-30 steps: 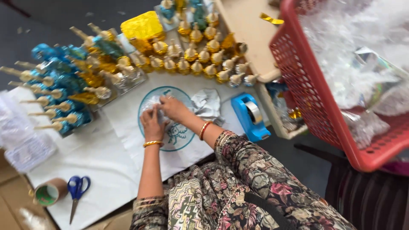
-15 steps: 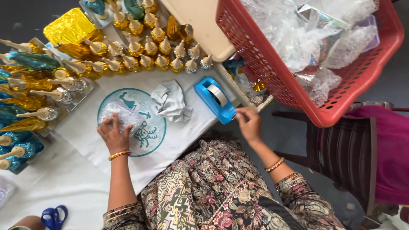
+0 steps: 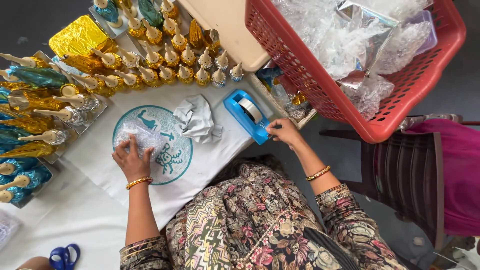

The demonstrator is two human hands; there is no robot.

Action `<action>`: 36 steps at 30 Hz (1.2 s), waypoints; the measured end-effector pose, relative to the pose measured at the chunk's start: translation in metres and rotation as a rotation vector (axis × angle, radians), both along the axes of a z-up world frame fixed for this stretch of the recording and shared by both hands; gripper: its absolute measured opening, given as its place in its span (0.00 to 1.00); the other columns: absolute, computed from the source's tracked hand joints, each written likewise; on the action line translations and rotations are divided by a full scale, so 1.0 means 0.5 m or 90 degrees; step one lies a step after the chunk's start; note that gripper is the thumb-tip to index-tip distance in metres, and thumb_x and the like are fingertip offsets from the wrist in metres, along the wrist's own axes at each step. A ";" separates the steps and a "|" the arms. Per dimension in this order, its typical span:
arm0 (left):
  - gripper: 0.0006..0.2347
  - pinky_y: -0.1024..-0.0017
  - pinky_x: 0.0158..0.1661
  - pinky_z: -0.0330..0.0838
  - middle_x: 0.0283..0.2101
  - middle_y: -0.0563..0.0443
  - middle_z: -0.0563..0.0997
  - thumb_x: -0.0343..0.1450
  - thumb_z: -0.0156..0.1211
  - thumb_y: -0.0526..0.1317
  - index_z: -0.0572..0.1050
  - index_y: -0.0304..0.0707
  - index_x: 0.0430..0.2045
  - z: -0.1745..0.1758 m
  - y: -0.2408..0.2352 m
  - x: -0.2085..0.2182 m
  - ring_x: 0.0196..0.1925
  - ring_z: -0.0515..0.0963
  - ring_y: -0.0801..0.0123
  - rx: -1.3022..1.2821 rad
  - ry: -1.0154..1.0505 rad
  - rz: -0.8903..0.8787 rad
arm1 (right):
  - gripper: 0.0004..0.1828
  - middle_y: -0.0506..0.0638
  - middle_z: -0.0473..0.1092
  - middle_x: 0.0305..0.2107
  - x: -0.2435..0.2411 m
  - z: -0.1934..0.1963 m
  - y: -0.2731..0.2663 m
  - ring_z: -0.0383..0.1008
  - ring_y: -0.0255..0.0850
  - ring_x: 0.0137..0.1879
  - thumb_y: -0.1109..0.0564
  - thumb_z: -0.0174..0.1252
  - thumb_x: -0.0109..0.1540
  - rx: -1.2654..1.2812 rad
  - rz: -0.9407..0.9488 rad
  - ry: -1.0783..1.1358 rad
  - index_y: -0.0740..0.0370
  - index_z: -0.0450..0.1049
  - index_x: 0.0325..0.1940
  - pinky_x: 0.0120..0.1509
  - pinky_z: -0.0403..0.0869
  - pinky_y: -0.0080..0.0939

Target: The person wraps a small plastic container with bubble wrap and secures it with tape. They then wipe a decorative silver pinecone with a cloth and place it into a plastic container.

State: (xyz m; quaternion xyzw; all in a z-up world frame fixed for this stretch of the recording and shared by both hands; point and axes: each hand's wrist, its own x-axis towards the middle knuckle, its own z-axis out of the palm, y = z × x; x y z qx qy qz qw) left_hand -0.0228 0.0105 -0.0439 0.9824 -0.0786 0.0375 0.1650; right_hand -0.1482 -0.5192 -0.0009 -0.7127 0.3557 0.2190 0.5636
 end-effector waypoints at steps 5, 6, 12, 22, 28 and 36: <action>0.34 0.53 0.67 0.57 0.62 0.39 0.66 0.68 0.71 0.56 0.70 0.42 0.70 -0.007 -0.001 -0.003 0.63 0.61 0.47 -0.004 0.002 0.007 | 0.07 0.44 0.76 0.35 -0.021 0.009 0.003 0.77 0.33 0.43 0.56 0.65 0.62 0.039 -0.066 -0.016 0.61 0.77 0.38 0.43 0.77 0.38; 0.34 0.53 0.67 0.57 0.62 0.39 0.66 0.68 0.71 0.56 0.71 0.43 0.70 -0.007 0.001 -0.003 0.64 0.61 0.47 -0.001 0.002 0.006 | 0.06 0.43 0.76 0.35 -0.029 0.006 0.000 0.77 0.33 0.44 0.56 0.65 0.61 0.087 -0.088 -0.046 0.62 0.77 0.37 0.45 0.78 0.39; 0.33 0.53 0.67 0.57 0.62 0.39 0.66 0.68 0.70 0.55 0.71 0.42 0.69 -0.002 -0.002 -0.002 0.64 0.61 0.47 -0.033 0.001 0.007 | 0.08 0.46 0.68 0.53 -0.051 0.028 -0.011 0.76 0.35 0.48 0.57 0.66 0.62 0.195 -0.151 -0.115 0.65 0.77 0.34 0.54 0.80 0.43; 0.34 0.53 0.68 0.56 0.62 0.40 0.66 0.69 0.70 0.56 0.70 0.44 0.70 -0.005 -0.001 -0.003 0.65 0.61 0.48 -0.009 -0.004 0.007 | 0.05 0.48 0.71 0.46 -0.088 0.043 0.019 0.80 0.38 0.46 0.64 0.65 0.60 0.185 -0.231 -0.195 0.68 0.78 0.39 0.53 0.82 0.42; 0.34 0.52 0.68 0.56 0.62 0.39 0.65 0.69 0.70 0.56 0.70 0.43 0.70 -0.002 -0.002 -0.007 0.64 0.60 0.46 -0.020 0.008 0.013 | 0.10 0.51 0.77 0.37 -0.094 0.039 0.012 0.78 0.38 0.44 0.65 0.64 0.63 0.179 -0.193 -0.178 0.72 0.76 0.47 0.53 0.79 0.39; 0.33 0.52 0.69 0.56 0.63 0.39 0.65 0.70 0.69 0.56 0.70 0.43 0.70 -0.002 -0.001 -0.006 0.66 0.60 0.46 -0.025 0.002 0.011 | 0.23 0.54 0.75 0.36 -0.091 0.044 -0.003 0.80 0.43 0.46 0.67 0.62 0.61 0.221 -0.208 -0.129 0.70 0.68 0.60 0.55 0.81 0.47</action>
